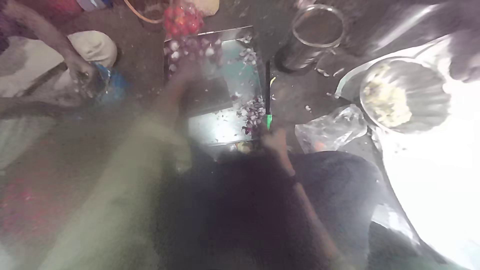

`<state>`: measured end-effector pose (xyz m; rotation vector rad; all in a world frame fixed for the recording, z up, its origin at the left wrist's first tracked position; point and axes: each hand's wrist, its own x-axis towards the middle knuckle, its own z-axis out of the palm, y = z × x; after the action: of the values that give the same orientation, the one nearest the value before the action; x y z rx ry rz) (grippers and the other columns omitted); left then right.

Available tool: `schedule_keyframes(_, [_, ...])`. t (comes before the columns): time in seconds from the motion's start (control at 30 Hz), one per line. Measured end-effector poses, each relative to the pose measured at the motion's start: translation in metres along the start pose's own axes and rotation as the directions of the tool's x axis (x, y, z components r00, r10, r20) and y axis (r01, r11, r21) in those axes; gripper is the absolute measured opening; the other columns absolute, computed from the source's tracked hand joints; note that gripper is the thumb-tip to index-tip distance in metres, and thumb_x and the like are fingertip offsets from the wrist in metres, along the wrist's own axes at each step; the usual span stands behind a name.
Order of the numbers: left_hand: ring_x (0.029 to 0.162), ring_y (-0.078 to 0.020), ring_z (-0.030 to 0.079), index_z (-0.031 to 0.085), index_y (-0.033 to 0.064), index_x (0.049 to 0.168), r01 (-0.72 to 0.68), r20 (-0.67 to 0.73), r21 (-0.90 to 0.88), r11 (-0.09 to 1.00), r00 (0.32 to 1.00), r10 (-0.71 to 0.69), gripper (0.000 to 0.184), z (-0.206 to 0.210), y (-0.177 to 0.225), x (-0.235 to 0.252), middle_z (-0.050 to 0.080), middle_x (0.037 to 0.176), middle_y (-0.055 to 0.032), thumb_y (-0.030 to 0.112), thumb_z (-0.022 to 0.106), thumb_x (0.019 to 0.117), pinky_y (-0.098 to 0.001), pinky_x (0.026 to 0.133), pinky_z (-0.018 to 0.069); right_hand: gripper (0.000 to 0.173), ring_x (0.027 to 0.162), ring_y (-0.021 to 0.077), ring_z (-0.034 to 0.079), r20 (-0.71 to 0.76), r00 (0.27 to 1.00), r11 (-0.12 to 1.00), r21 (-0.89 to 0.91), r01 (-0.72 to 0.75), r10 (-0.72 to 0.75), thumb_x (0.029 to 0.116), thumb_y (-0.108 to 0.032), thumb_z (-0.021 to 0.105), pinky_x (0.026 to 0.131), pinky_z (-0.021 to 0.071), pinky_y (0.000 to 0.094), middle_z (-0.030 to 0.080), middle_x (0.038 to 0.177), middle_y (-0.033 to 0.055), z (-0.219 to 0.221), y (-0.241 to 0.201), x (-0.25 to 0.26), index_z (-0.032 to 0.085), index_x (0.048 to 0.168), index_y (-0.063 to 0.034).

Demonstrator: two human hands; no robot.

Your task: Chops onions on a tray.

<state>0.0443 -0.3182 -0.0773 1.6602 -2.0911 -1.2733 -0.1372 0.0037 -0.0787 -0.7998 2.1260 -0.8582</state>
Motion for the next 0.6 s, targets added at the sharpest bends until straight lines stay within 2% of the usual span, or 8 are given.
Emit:
schedule_keyframes(0.07, [0.096,-0.0217,0.065,0.056,0.0022,0.138,0.051,0.045,-0.183,0.982,0.998,-0.043,0.036,-0.006,0.005,-0.007,0.066,0.116,-0.0148,0.020,0.052,0.1065,-0.0427,0.087,0.0566,0.037,0.077,0.0308,0.068,0.013,1.000,1.000,0.022,-0.007,0.007,0.1058,-0.033,0.060,0.075,0.0554,0.0549,0.067,0.086,0.0161,-0.001,-0.004,-0.001,0.059,0.124,-0.0012])
schedule_keyframes(0.13, [0.084,-0.0148,0.064,0.056,0.0032,0.135,0.070,0.125,-0.242,0.968,0.991,-0.040,0.033,-0.008,0.001,-0.016,0.066,0.106,-0.0090,0.019,0.051,0.1070,-0.0356,0.078,0.0571,0.036,0.075,0.0285,0.067,0.027,1.000,0.999,0.051,0.011,-0.013,0.1065,-0.033,0.059,0.073,0.0559,0.0526,0.067,0.085,0.0144,-0.001,-0.006,-0.006,0.058,0.125,-0.0023])
schedule_keyframes(0.2, [0.085,-0.0155,0.065,0.058,0.0022,0.133,0.071,0.166,-0.216,0.974,0.986,-0.035,0.032,-0.005,-0.011,-0.015,0.067,0.108,-0.0108,0.015,0.053,0.1042,-0.0352,0.078,0.0576,0.037,0.074,0.0280,0.068,0.040,0.998,0.996,0.069,0.054,-0.057,0.1066,-0.035,0.058,0.071,0.0575,0.0519,0.067,0.085,0.0136,0.003,-0.002,-0.008,0.058,0.125,-0.0034])
schedule_keyframes(0.3, [0.100,-0.0235,0.067,0.055,-0.0003,0.136,0.096,0.127,-0.169,0.981,0.989,-0.075,0.037,0.001,-0.010,-0.027,0.066,0.122,-0.0175,0.015,0.058,0.1026,-0.0429,0.088,0.0581,0.037,0.072,0.0295,0.067,0.031,0.992,0.992,0.039,0.122,-0.123,0.1067,-0.037,0.057,0.069,0.0566,0.0538,0.066,0.082,0.0140,0.010,0.002,-0.009,0.059,0.122,-0.0034])
schedule_keyframes(0.37, [0.099,-0.0249,0.067,0.059,0.0009,0.135,0.069,0.085,-0.098,0.993,0.995,-0.061,0.037,0.007,-0.011,-0.037,0.067,0.120,-0.0181,0.019,0.060,0.1024,-0.0448,0.088,0.0578,0.036,0.069,0.0283,0.067,0.012,0.989,0.989,0.027,0.147,-0.147,0.1061,-0.038,0.058,0.066,0.0573,0.0528,0.066,0.080,0.0125,0.015,0.004,-0.008,0.059,0.120,-0.0047])
schedule_keyframes(0.47, [0.104,-0.0291,0.070,0.059,0.0023,0.137,0.106,0.072,-0.086,0.991,0.992,-0.100,0.041,0.014,-0.012,-0.051,0.066,0.126,-0.0207,0.022,0.064,0.1015,-0.0485,0.092,0.0596,0.041,0.077,0.0360,0.067,0.023,0.989,0.989,-0.028,0.144,-0.144,0.1059,-0.041,0.057,0.071,0.0554,0.0594,0.066,0.087,0.0188,0.016,0.003,-0.010,0.060,0.122,-0.0035])
schedule_keyframes(0.53, [0.099,-0.0294,0.070,0.053,0.0016,0.141,0.164,0.038,-0.099,0.982,0.986,-0.161,0.048,0.017,-0.008,-0.062,0.065,0.124,-0.0216,0.019,0.067,0.0982,-0.0481,0.086,0.0610,0.042,0.080,0.0387,0.067,0.045,0.988,0.987,-0.052,0.153,-0.150,0.1062,-0.041,0.056,0.072,0.0545,0.0623,0.066,0.089,0.0209,0.017,0.004,-0.013,0.060,0.124,-0.0035])
schedule_keyframes(0.6, [0.104,-0.0318,0.071,0.045,0.0030,0.148,0.177,-0.034,0.045,0.983,0.984,-0.176,0.058,0.014,-0.002,-0.075,0.065,0.127,-0.0221,0.029,0.066,0.1000,-0.0522,0.089,0.0612,0.040,0.074,0.0360,0.067,0.047,0.984,0.984,-0.049,0.173,-0.170,0.1057,-0.043,0.056,0.066,0.0551,0.0609,0.067,0.085,0.0179,0.023,0.009,-0.013,0.060,0.123,-0.0069])
